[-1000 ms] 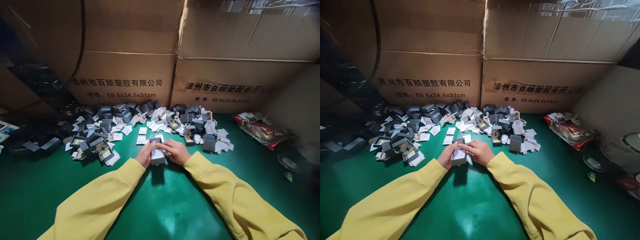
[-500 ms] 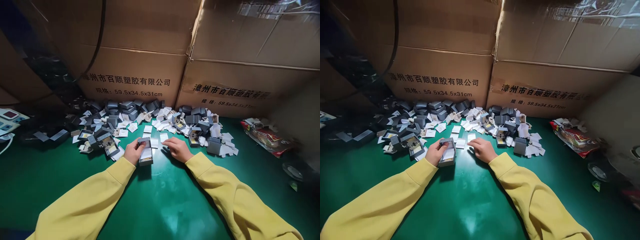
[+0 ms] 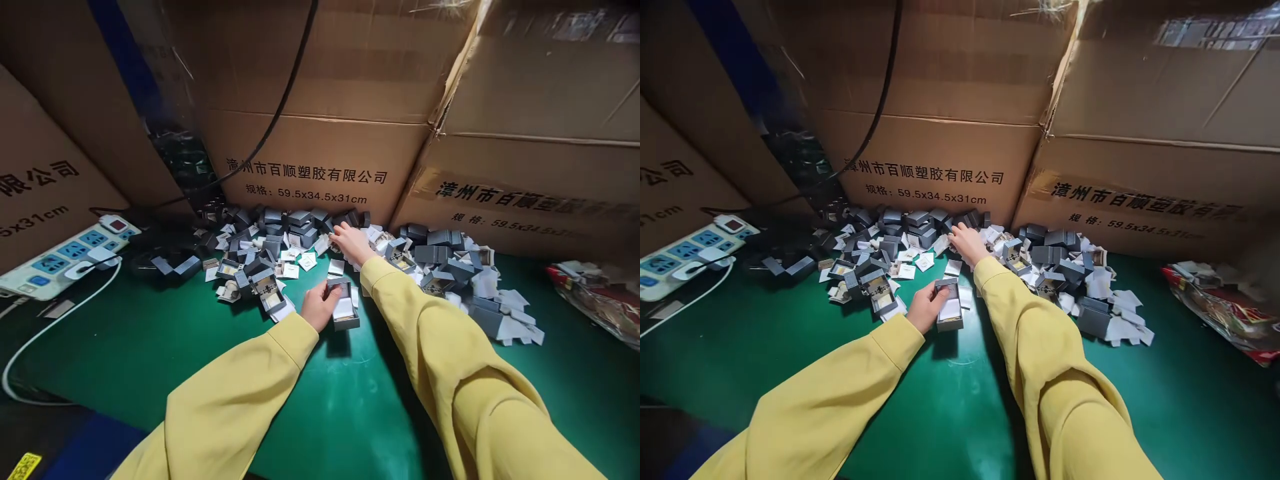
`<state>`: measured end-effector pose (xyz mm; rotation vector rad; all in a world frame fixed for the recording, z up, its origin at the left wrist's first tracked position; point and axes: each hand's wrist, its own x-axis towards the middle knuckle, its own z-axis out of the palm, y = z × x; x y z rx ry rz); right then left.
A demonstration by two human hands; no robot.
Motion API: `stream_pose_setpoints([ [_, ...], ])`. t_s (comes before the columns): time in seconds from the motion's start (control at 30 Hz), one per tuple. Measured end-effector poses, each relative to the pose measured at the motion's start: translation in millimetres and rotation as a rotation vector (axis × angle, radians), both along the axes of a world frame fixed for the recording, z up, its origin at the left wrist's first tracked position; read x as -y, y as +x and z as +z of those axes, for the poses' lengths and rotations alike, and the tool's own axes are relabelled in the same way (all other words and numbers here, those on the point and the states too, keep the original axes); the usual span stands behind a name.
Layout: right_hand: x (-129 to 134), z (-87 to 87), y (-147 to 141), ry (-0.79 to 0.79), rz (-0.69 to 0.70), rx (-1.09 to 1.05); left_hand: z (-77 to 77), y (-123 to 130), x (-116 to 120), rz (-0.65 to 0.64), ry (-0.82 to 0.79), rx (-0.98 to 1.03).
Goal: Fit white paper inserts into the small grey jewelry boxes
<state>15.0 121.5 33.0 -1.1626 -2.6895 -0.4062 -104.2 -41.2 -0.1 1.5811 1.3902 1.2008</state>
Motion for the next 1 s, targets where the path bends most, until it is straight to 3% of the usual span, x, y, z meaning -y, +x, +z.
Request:
stream_pose_setpoints([
  [0.1, 4, -0.2, 1, -0.008, -0.027, -0.2, -2.0, 0, 0, -0.021, -0.008, 0.116],
  [0.2, 19, -0.2, 10, -0.181, -0.124, -0.704, -3.5, 1, -2, -0.016, -0.109, 0.352],
  [0.27, 39, -2.5, 21, -0.514, -0.179, -1.067, -1.4, 3, -2, -0.03, -0.237, 0.583],
  [0.37, 79, -11.9, 40, -1.186, -0.046, -1.442, 6.4, 6, -1, -0.096, -0.412, 0.979],
  [0.47, 114, -23.3, 57, -1.504, -0.01, -1.66, 12.7, 8, -1, -0.096, -0.536, 1.213],
  [0.57, 130, -28.8, 66, -1.604, 0.048, -1.687, 13.6, 11, -2, -0.118, -0.624, 1.221],
  [0.7, 128, -27.5, 67, -1.661, 0.096, -1.652, 14.7, 18, -8, -0.14, -0.651, 1.194],
  [1.0, 127, -34.3, 63, -1.455, 0.099, -1.575, 20.9, 22, -10, -0.13, -0.669, 1.157],
])
